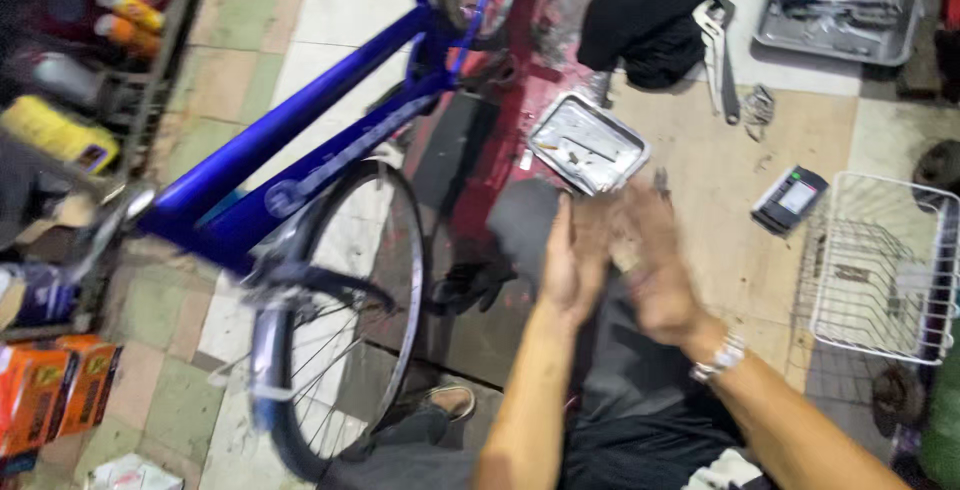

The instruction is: The person is repairing a bicycle's front wheel assembly. They use a wrench to tighten bolts on the brake caliper and mudguard, then use pliers to adjust the brake cable tension. The person works on the front fork area, manipulating small metal parts and tools.

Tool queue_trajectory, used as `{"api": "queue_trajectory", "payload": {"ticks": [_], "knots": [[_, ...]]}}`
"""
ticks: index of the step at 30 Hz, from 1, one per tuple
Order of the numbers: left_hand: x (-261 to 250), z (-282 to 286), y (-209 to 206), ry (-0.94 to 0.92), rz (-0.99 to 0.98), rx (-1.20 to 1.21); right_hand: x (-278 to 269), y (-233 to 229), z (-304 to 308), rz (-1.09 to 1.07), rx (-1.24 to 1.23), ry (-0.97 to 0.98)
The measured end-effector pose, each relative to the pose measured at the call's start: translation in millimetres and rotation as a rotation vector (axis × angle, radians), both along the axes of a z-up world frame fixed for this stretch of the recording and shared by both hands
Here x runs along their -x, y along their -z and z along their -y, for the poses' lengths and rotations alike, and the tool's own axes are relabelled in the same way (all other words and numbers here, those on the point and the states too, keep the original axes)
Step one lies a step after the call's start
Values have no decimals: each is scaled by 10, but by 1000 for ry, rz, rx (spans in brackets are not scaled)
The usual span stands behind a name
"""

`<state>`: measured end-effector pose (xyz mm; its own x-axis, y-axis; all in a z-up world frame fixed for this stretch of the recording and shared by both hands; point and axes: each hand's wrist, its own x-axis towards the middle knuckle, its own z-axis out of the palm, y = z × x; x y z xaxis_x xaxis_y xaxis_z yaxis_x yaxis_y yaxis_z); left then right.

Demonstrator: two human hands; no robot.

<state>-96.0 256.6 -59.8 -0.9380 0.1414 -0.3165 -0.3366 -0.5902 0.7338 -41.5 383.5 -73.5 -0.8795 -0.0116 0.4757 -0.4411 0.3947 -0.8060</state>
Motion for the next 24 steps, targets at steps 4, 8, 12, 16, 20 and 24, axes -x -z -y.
{"api": "queue_trajectory", "payload": {"ticks": [4, 8, 12, 16, 20, 24], "knots": [[207, -371, 423, 18, 238, -131, 355, 1429, -208, 470, 121, 75], [803, 210, 514, 67, 122, 451, 290, 2284, -454, 941, 190, 220], [1453, 685, 601, 140, 25, 844, 528, 2591, -281, 1234, 182, 128], [1769, 681, 867, 264, -9, 1239, 863, 2727, -62, 1270, 268, 40], [1868, 501, 884, 454, -149, 1614, 1271, 2789, 1, 1290, 314, 27], [1928, 457, 871, 454, -187, 1614, 1429, 2935, 31, 1298, 210, -7]]}}
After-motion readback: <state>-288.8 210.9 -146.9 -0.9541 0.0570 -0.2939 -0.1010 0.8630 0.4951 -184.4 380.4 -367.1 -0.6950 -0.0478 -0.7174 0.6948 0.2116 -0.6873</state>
